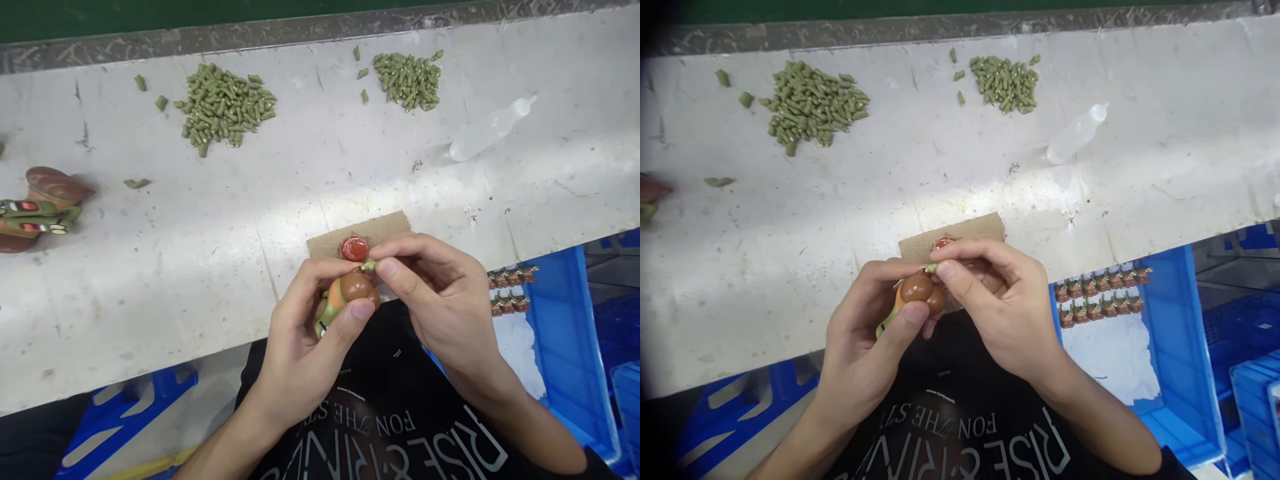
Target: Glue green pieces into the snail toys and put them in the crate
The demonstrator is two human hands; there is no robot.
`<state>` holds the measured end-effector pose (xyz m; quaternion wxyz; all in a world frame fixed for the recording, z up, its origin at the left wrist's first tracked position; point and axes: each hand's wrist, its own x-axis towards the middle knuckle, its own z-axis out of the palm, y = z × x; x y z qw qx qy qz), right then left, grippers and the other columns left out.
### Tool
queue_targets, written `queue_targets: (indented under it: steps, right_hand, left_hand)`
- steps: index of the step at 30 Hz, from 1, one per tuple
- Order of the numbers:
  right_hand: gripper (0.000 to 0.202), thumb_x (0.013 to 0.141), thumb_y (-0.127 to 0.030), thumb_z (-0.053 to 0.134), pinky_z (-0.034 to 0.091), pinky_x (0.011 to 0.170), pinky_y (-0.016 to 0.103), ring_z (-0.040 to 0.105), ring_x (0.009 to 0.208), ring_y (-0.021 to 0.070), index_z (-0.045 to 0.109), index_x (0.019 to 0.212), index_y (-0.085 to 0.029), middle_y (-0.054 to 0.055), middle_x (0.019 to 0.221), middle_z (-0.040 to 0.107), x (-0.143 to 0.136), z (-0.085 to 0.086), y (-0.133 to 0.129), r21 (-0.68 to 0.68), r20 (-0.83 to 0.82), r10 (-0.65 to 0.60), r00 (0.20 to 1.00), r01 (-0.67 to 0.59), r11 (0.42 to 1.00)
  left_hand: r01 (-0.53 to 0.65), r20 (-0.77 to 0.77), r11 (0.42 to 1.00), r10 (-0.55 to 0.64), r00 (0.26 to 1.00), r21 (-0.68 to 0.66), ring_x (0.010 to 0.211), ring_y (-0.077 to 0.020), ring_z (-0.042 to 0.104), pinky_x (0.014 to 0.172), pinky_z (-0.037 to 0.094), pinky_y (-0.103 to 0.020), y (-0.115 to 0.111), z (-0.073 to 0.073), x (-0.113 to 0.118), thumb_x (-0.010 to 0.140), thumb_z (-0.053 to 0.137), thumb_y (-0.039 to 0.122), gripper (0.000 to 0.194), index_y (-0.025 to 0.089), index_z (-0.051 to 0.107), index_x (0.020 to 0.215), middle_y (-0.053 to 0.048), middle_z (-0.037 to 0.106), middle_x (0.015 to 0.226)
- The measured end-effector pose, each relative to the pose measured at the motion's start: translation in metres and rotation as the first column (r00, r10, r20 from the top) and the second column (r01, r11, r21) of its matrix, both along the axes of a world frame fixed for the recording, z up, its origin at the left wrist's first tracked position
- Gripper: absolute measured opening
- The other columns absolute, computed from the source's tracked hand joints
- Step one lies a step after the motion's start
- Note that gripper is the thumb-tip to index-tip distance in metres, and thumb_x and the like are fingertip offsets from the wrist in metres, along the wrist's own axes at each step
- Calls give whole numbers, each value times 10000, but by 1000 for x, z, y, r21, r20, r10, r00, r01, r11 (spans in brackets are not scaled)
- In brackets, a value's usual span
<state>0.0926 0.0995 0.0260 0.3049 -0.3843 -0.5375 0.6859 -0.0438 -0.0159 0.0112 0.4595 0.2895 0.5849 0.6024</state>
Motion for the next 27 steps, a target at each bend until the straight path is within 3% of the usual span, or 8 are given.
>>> queue_targets:
  steps: [5,10,16,18,20,23,25,27]
  right_hand:
    - [182,1058,-112,840,718,879,259,827,1026,157,904,1071,-282,-19,1065,840,1,2,0,156,72,39,997,-50,986]
    - [203,1106,-91,767,697,978,340,805,1043,178,876,1146,-258,11,1106,821,7,3,2,300,68,135,989,-149,942]
    - [211,1106,-95,754,697,1008,379,802,1030,192,856,1172,-267,25,1109,801,7,8,3,363,11,199,980,-189,912]
    - [210,1085,-113,793,697,993,364,811,1057,198,862,1193,-280,24,1119,817,4,14,12,381,20,262,965,-249,891]
    - [174,1083,-189,834,699,875,332,820,1005,201,867,1224,-287,23,1110,841,-3,18,31,358,84,269,959,-281,890]
    - [176,1134,-301,776,657,703,337,767,783,194,856,1276,-237,47,1084,844,-22,12,79,421,255,13,967,-123,899]
    - [260,1141,-181,677,673,863,415,766,855,224,824,1355,-187,103,1226,824,-40,1,117,587,382,-241,892,-32,809]
    - [390,1080,-32,603,639,1059,495,782,1031,284,802,1399,-135,181,1398,765,-60,-13,150,681,491,-349,798,-102,725]
  left_hand:
    - [21,-8,1000,-21,1000,-1,991,-163,751,832,620,-296,-1,-2,1,1158,790,398,130,377,779,1285,23,802,1134]
    - [66,-118,997,-61,991,44,1087,-168,722,977,609,-312,-3,-1,-4,1152,790,288,213,412,773,1324,32,776,1187]
    - [168,-262,981,-136,955,102,1011,-178,703,903,612,-288,-7,0,-16,1138,762,240,311,404,742,1401,2,749,1146]
    - [141,-246,988,-121,962,64,1001,-187,712,881,620,-294,-7,3,-17,1153,742,285,269,423,752,1384,-3,746,1146]
    - [33,-171,999,-31,985,10,957,-194,717,836,619,-308,-3,8,-16,1167,737,376,175,421,768,1333,-5,743,1125]
    - [-164,25,983,167,986,-83,825,-185,687,716,577,-318,5,16,-12,1180,702,495,165,346,750,1230,-12,746,1079]
    - [-231,105,966,243,964,-119,771,-176,657,676,542,-319,8,19,-10,1183,686,522,226,299,720,1186,-21,749,1058]
    - [-251,113,957,268,957,-147,778,-175,641,694,534,-321,8,19,-8,1170,706,535,259,276,716,1163,-24,744,1039]
